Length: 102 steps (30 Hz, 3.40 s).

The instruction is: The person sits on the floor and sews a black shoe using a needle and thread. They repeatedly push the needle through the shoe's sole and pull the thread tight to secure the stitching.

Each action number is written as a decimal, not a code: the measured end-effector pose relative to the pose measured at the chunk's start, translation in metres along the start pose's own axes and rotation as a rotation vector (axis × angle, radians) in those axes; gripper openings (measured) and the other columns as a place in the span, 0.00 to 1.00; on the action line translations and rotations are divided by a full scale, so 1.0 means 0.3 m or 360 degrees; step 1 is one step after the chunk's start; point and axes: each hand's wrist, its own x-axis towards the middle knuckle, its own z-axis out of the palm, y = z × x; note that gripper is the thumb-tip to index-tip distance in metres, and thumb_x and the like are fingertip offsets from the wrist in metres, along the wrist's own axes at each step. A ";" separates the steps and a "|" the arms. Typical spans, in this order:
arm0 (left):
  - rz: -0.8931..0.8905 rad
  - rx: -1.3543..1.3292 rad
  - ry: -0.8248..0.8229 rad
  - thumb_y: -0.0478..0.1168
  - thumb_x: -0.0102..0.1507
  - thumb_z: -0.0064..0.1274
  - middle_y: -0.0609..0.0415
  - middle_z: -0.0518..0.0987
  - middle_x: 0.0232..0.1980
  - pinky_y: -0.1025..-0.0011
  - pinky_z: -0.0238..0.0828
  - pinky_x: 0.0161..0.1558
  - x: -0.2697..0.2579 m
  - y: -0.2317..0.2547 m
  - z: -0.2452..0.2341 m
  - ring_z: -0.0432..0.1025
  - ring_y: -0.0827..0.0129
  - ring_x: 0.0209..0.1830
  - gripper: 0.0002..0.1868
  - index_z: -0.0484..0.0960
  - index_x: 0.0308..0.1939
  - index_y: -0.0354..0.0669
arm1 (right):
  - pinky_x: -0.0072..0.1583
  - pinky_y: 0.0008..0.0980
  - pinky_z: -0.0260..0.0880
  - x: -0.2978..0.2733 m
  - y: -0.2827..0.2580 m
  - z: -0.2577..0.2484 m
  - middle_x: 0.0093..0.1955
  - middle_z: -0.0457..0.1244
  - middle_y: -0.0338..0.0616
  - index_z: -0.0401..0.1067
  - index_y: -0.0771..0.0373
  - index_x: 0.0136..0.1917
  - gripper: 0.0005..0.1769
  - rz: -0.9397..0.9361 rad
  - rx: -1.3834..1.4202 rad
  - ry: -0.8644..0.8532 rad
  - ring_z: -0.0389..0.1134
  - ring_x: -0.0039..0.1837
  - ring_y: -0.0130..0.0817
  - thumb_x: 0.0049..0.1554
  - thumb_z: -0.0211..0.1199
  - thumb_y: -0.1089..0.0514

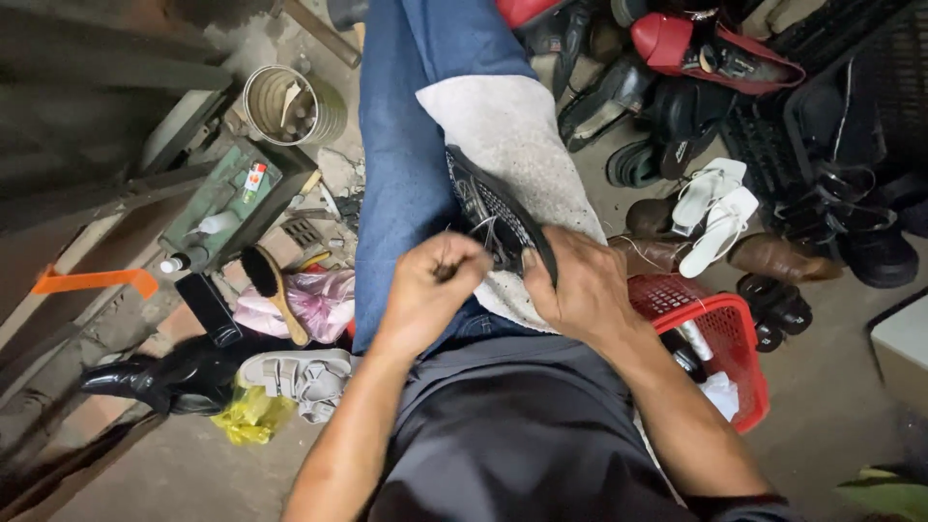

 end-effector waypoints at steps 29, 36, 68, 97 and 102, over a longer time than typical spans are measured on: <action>0.0155 0.0795 0.0168 0.41 0.64 0.58 0.40 0.84 0.47 0.45 0.74 0.50 -0.076 0.064 -0.128 0.78 0.39 0.50 0.22 0.78 0.62 0.45 | 0.36 0.36 0.79 0.046 0.027 -0.107 0.64 0.62 0.69 0.65 0.61 0.68 0.28 0.0290 0.2083 -0.0171 0.74 0.41 0.46 0.58 0.61 0.49; 0.0019 0.0278 0.0044 0.35 0.66 0.49 0.47 0.87 0.41 0.62 0.78 0.37 -0.073 0.036 -0.032 0.83 0.57 0.41 0.15 0.86 0.54 0.47 | 0.51 0.54 0.74 0.015 0.026 -0.079 0.66 0.61 0.74 0.59 0.77 0.72 0.46 0.0176 0.0948 -0.0771 0.71 0.42 0.46 0.54 0.70 0.44; 0.0366 0.0808 0.0013 0.31 0.67 0.48 0.42 0.78 0.48 0.44 0.79 0.42 -0.047 0.222 -0.024 0.77 0.39 0.45 0.17 0.80 0.59 0.37 | 0.41 0.34 0.65 -0.006 0.026 -0.083 0.31 0.65 0.44 0.77 0.64 0.44 0.09 0.0809 0.0897 -0.0061 0.62 0.37 0.32 0.62 0.63 0.57; 0.0228 0.0972 -0.0774 0.26 0.62 0.47 0.38 0.86 0.33 0.48 0.78 0.39 0.108 0.373 -0.159 0.82 0.46 0.31 0.24 0.85 0.59 0.42 | 0.41 0.45 0.71 0.049 -0.071 -0.114 0.37 0.67 0.58 0.75 0.68 0.47 0.09 0.0316 0.0499 -0.0157 0.71 0.41 0.59 0.60 0.63 0.58; 0.0334 0.1027 -0.0783 0.26 0.62 0.46 0.43 0.85 0.29 0.45 0.78 0.41 0.125 0.320 -0.122 0.83 0.49 0.32 0.25 0.82 0.62 0.42 | 0.43 0.47 0.72 0.064 -0.133 -0.097 0.39 0.66 0.55 0.73 0.70 0.52 0.14 0.0123 0.0166 -0.0076 0.72 0.44 0.56 0.61 0.61 0.55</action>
